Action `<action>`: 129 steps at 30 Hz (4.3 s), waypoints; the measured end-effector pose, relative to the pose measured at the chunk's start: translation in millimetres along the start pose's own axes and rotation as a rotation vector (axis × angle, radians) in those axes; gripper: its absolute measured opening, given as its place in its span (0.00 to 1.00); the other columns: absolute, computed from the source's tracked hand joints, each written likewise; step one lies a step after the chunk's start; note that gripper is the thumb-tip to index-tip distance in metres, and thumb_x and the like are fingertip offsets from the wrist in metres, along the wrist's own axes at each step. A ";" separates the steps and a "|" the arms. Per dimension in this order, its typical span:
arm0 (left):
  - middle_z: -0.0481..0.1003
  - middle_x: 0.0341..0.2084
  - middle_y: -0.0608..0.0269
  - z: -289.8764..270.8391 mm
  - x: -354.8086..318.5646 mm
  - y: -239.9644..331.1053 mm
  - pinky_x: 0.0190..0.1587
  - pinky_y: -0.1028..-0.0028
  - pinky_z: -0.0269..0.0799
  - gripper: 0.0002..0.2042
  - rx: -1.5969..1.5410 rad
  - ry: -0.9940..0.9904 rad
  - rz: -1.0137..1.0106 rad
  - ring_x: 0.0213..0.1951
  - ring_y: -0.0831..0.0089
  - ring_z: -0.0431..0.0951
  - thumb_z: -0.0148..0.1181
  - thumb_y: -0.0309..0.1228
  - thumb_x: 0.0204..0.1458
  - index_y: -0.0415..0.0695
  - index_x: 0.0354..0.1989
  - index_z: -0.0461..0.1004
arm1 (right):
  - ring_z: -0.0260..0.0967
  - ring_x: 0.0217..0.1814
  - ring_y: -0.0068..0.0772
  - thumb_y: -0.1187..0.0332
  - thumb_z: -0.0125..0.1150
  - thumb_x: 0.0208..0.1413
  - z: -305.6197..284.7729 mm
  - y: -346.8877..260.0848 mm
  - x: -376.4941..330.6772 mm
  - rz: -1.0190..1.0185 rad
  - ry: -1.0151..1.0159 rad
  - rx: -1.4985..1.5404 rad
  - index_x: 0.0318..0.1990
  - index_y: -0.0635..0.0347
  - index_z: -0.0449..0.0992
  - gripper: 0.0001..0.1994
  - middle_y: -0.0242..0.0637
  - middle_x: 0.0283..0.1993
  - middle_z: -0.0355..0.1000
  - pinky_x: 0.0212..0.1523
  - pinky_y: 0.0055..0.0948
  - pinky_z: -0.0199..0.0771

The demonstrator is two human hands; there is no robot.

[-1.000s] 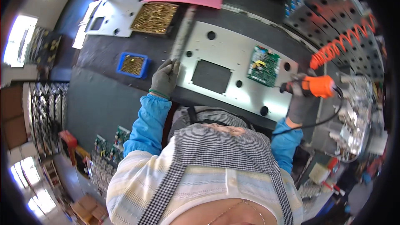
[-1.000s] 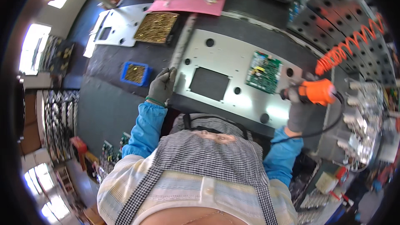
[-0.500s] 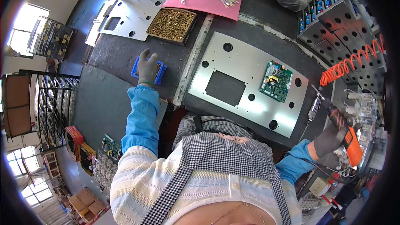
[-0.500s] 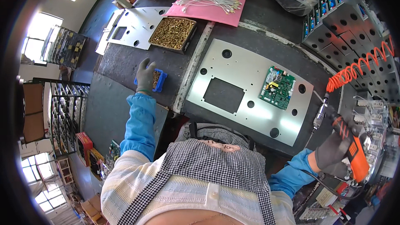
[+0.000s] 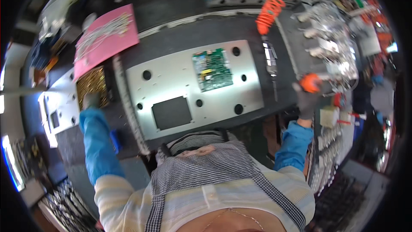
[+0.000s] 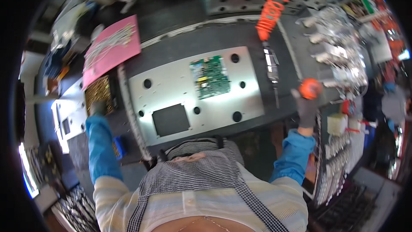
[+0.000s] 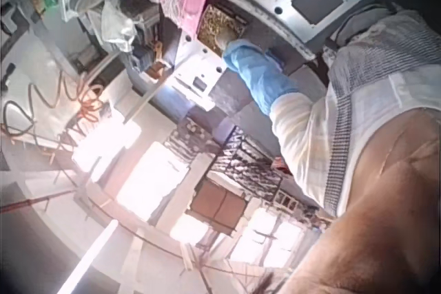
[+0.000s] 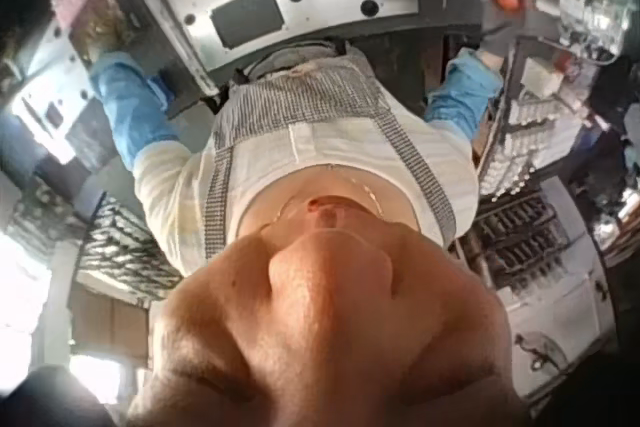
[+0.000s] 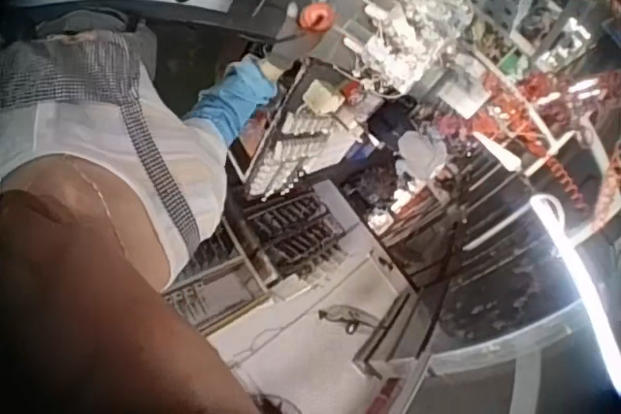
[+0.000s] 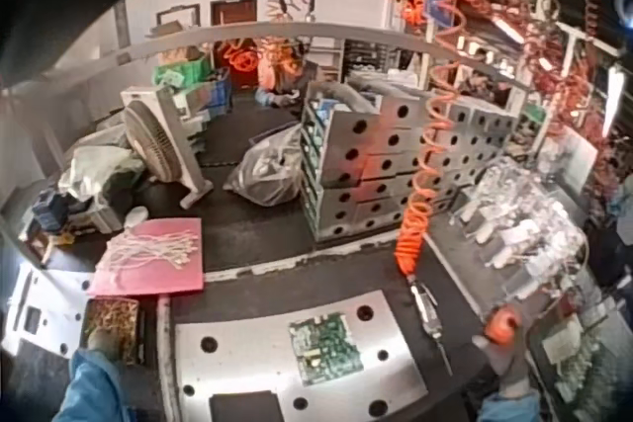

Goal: Assembling circuit boards and heat sinks onto a metal chassis using power screwdrivers.

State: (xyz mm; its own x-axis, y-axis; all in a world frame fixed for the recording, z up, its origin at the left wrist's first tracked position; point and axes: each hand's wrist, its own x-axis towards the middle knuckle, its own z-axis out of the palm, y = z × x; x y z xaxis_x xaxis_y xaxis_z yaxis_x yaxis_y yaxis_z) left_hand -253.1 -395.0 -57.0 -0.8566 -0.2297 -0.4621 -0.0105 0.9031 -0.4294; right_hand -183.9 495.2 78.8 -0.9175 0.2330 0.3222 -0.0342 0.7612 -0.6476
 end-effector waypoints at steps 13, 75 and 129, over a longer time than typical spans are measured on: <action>0.76 0.24 0.69 54.4 -9.7 -20.1 0.20 0.78 0.62 0.08 -2.006 0.425 -0.600 0.20 0.78 0.70 0.65 0.34 0.63 0.44 0.45 0.80 | 0.64 0.67 0.40 0.68 0.56 0.57 -2.1 56.4 92.0 -0.799 -1.004 -1.108 0.52 0.41 0.80 0.16 0.32 0.49 0.74 0.78 0.51 0.49; 0.78 0.35 0.57 74.1 -410.5 156.6 0.18 0.86 0.62 0.15 -3.482 0.427 -0.392 0.23 0.82 0.69 0.55 0.47 0.68 0.47 0.43 0.68 | 0.69 0.54 0.30 0.57 0.73 0.44 174.6 -391.7 -236.4 -0.101 -1.992 0.291 0.74 0.61 0.58 0.48 0.37 0.53 0.71 0.58 0.31 0.70; 0.82 0.38 0.58 -220.5 -247.7 326.0 0.28 0.82 0.70 0.14 -2.169 0.023 0.321 0.27 0.82 0.74 0.50 0.36 0.71 0.36 0.48 0.74 | 0.74 0.35 0.23 0.57 0.68 0.41 36.3 -135.7 -27.3 0.493 -1.599 0.801 0.63 0.66 0.67 0.39 0.37 0.41 0.74 0.36 0.23 0.76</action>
State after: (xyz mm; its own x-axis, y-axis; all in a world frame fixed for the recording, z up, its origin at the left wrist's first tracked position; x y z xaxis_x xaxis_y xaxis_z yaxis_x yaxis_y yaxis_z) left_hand -158.1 36.3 88.6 -0.9510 -0.0433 -0.3061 -0.2916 -0.2035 0.9346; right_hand -168.5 363.6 132.8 -0.3401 -0.7681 -0.5425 0.6002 0.2668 -0.7540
